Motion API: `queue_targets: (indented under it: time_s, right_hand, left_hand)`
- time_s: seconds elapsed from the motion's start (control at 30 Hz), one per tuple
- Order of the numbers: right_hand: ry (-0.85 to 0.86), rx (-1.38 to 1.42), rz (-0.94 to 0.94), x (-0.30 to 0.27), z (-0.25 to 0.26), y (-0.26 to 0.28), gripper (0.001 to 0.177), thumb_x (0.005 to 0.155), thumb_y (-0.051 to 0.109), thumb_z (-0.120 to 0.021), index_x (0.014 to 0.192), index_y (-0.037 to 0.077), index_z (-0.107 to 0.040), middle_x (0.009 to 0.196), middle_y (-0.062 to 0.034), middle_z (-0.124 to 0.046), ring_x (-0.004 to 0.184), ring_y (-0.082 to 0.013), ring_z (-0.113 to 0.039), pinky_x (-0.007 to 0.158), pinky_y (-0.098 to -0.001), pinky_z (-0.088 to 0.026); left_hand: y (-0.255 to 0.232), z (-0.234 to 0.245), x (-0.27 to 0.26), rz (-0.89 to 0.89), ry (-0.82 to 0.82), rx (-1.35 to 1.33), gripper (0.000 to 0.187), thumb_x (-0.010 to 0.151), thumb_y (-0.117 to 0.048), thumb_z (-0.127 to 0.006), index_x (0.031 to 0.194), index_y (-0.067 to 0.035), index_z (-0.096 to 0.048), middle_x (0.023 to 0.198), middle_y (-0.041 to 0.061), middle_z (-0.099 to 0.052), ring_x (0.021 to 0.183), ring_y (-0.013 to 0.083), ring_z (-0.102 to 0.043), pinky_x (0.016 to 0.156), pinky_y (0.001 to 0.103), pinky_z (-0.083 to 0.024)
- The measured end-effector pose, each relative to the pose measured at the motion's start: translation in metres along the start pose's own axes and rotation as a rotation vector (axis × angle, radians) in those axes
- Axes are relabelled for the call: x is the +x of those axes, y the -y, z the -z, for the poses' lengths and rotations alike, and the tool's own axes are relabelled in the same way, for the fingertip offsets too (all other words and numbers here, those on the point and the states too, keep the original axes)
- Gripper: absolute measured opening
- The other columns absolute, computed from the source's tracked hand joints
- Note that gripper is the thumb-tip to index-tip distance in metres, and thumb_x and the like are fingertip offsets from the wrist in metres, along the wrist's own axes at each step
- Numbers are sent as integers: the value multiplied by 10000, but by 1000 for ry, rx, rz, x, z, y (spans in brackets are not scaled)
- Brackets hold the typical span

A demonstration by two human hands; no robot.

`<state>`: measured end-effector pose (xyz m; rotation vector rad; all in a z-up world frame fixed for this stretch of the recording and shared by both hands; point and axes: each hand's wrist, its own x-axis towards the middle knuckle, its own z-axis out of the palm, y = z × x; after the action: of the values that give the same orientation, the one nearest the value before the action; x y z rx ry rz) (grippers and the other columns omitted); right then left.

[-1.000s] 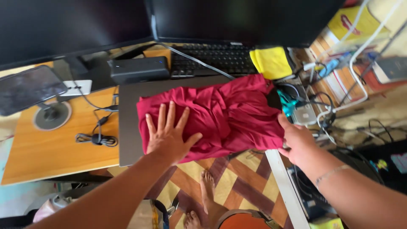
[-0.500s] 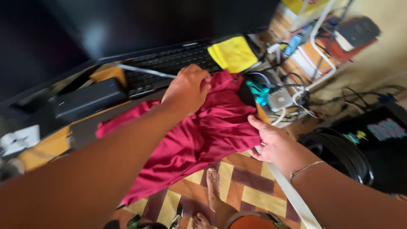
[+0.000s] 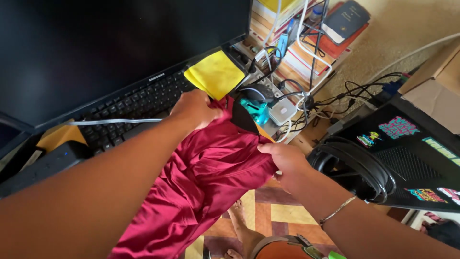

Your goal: Folding various items of clothing including a blue shirt, a white jersey, and a red shirt on a desk.

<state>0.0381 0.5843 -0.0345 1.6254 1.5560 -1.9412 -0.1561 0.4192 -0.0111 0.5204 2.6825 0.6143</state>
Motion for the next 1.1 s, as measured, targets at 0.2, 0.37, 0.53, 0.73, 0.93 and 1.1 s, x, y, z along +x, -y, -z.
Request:
queue_targets:
  time_s: [0.2, 0.37, 0.53, 0.73, 0.93, 1.1]
  right_hand:
    - [98, 127, 34, -18, -2, 10, 258, 866, 305, -756, 1060, 137, -735, 1053, 5, -760, 951, -150, -673, 849, -360, -483]
    - [298, 153, 110, 0, -3, 8, 246, 852, 149, -791, 1047, 32, -699, 973, -92, -754, 817, -220, -715, 769, -371, -572]
    - [316, 206, 179, -33, -5, 26, 258, 801, 53, -738, 1046, 39, -658, 935, -101, -761, 823, -229, -749, 769, -374, -606]
    - [450, 167, 499, -152, -38, 47, 236, 839, 87, -751, 1044, 5, -669, 918, -104, -761, 815, -195, -735, 744, -334, -572]
    - [682, -274, 894, -244, -99, -3, 325, 848, 192, -793, 1119, 17, -750, 906, -119, -795, 775, -192, -743, 696, -340, -589]
    - [1019, -689, 1136, -251, -124, -75, 482, 791, 303, -844, 1147, 25, -675, 1072, -119, -738, 995, -185, -701, 865, -335, -569]
  left_hand:
    - [-15, 7, 5, -40, 182, 186, 602, 706, -406, -916, 1166, -60, -741, 1151, 189, -721, 1072, 368, -698, 913, 441, -558]
    - [0, -2, 20, -102, 123, 76, 529, 689, -282, -900, 1153, -94, -730, 1090, 160, -736, 1006, 339, -712, 858, 410, -553]
    - [-4, 46, -23, 4, 131, -312, 298, 795, -149, -809, 1035, -3, -707, 912, 125, -731, 838, 252, -764, 684, 386, -557]
    - [47, 103, -89, 55, 103, -912, 427, 853, -30, -724, 1266, -113, -656, 961, 35, -630, 823, 146, -552, 660, 275, -471]
    - [126, 137, -220, 110, -77, -1343, 555, 800, 49, -551, 1284, -205, -647, 1124, 5, -704, 985, 131, -664, 812, 299, -532]
    - [239, 70, -301, 410, -292, -982, 623, 724, 177, -534, 1250, -125, -677, 1156, 36, -685, 1062, 179, -627, 916, 328, -480]
